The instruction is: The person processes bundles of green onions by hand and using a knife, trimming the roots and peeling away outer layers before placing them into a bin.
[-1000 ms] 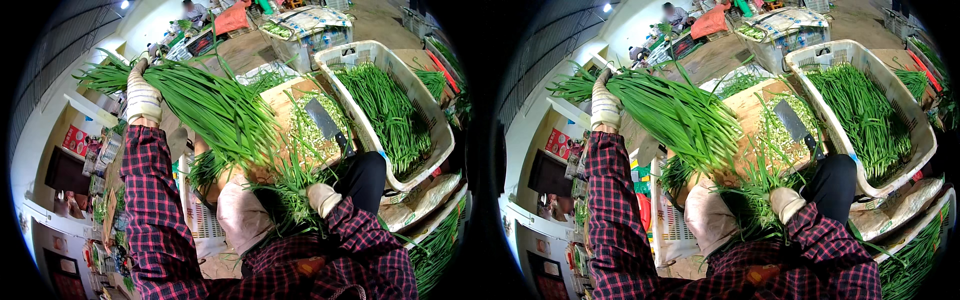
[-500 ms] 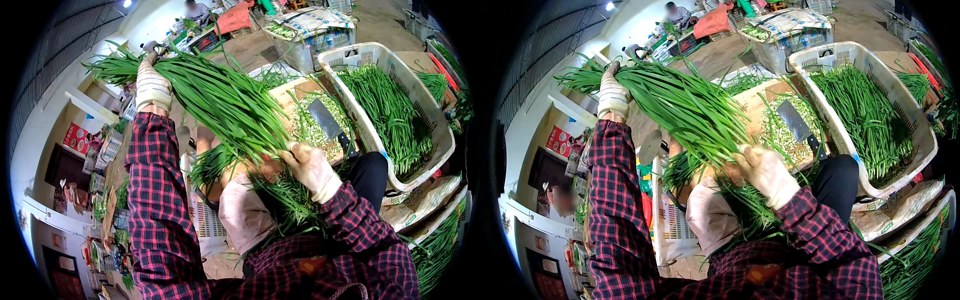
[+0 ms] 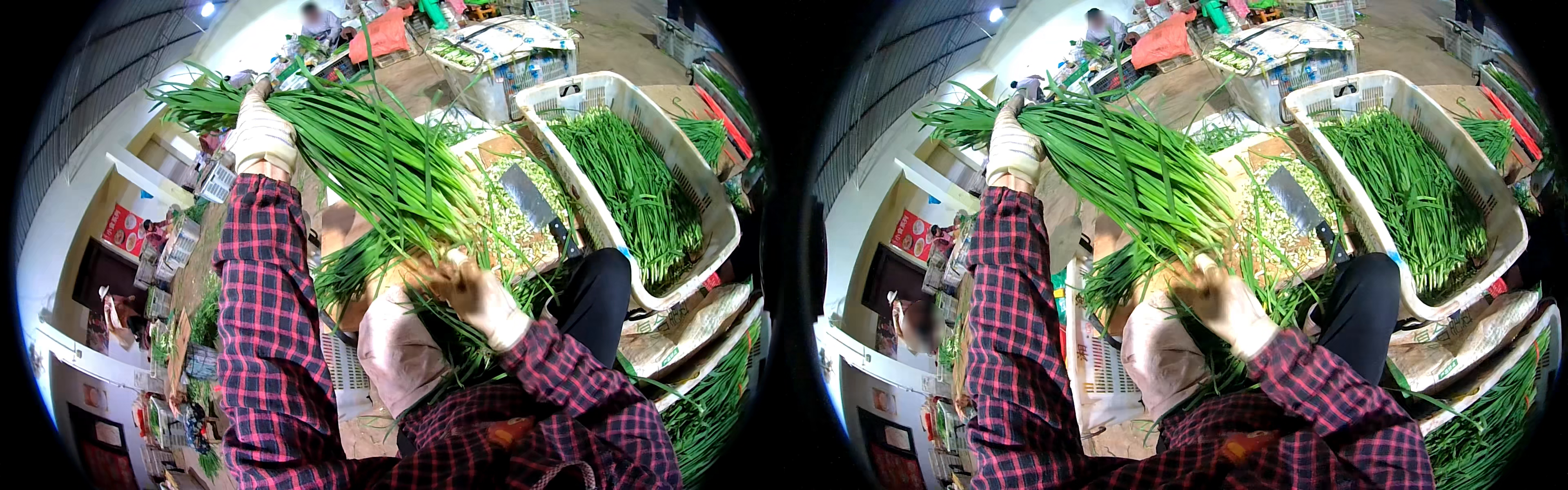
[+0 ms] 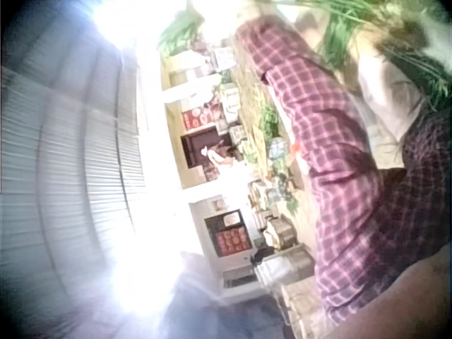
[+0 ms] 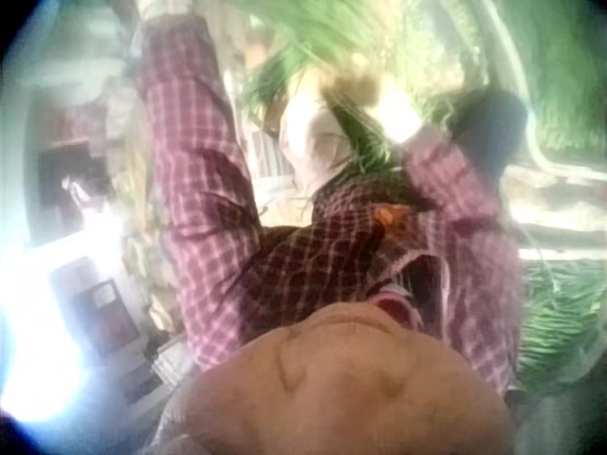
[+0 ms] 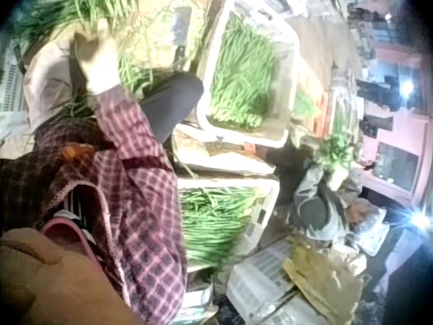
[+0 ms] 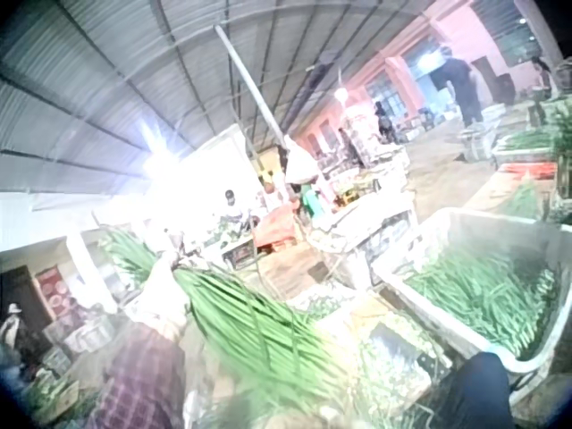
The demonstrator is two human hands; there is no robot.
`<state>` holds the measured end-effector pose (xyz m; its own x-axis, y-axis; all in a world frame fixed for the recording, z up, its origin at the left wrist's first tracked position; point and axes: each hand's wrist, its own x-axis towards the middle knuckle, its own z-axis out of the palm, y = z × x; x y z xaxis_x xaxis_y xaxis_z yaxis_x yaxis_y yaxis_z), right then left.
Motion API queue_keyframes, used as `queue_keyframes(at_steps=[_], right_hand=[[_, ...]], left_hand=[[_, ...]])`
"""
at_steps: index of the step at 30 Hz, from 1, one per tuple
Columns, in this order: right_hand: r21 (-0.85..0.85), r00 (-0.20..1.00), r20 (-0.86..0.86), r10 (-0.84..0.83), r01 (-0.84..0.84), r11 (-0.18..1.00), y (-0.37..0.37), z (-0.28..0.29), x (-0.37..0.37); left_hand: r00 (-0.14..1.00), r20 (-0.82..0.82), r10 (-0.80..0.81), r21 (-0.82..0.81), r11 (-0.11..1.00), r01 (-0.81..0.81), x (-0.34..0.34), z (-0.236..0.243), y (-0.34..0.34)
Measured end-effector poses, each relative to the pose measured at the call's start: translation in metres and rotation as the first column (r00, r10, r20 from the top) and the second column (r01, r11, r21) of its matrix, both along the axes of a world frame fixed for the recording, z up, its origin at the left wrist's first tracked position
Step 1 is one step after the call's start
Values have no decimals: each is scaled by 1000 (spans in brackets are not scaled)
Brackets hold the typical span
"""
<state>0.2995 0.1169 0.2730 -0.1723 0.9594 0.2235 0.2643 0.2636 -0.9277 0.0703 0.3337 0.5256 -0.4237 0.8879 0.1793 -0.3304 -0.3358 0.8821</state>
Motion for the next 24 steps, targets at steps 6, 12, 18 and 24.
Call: queue_keyframes(at_steps=[6,12,18,24], right_hand=[[-334,385,-907,-171,-411,848,46,29,-18],[-515,978,-180,108,-187,837,5,-65,31],[-136,926,339,168,-128,982,-23,-16,9],[-292,378,-924,-59,-599,746,45,16,-33]], left_hand=[[998,-68,16,-9,1000,-16,3,5,-2],[992,-128,14,-37,999,-19,-4,23,6],[991,135,-10,-78,997,21,47,37,-47],[998,-59,-27,14,1000,27,32,32,-20]])
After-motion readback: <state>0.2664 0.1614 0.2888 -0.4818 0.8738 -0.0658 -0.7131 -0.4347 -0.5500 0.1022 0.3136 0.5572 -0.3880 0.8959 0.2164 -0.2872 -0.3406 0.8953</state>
